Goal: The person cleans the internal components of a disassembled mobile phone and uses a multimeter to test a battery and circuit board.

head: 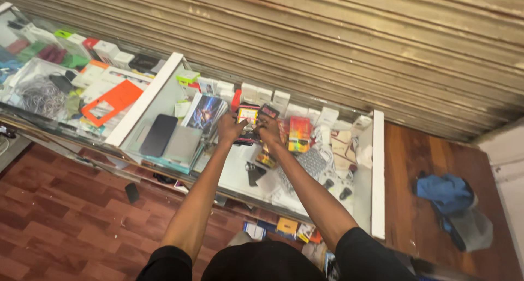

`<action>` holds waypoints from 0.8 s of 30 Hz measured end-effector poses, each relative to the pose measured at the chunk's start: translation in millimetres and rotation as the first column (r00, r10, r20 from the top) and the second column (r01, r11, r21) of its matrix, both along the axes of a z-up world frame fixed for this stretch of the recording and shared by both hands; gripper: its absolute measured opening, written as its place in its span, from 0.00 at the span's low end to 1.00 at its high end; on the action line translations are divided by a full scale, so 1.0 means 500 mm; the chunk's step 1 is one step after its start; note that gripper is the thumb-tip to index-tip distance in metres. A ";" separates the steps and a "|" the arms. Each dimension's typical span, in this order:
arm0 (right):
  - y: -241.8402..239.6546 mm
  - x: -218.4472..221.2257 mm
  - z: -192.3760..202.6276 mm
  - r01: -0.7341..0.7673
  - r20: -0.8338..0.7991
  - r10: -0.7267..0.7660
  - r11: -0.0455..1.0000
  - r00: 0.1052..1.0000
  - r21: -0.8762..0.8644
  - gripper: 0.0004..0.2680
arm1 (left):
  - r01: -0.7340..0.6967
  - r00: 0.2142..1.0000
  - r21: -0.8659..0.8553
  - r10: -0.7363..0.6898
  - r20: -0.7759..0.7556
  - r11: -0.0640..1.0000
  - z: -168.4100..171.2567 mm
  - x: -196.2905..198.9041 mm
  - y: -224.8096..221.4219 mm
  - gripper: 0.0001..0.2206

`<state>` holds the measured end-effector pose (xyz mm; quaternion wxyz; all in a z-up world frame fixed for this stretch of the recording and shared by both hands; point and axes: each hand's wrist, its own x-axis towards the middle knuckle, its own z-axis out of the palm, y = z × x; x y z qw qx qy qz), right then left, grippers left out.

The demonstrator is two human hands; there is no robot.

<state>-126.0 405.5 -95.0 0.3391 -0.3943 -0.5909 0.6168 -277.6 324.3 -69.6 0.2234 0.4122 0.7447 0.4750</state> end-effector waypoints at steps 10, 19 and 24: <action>0.011 -0.070 0.015 0.144 0.282 -0.153 0.988 0.947 0.053 0.17 | 0.150 0.962 0.070 -0.130 -0.238 0.986 -0.116 -0.166 0.115 0.17; -0.037 -0.113 0.022 0.365 0.347 -0.455 0.883 0.820 0.293 0.17 | 0.336 0.941 -0.072 -0.331 0.067 0.939 -0.038 -0.172 0.103 0.22; -0.077 -0.121 0.032 0.422 0.327 -0.541 0.828 0.775 0.370 0.15 | 0.401 0.906 -0.016 -0.399 -0.140 0.916 -0.037 -0.184 0.083 0.21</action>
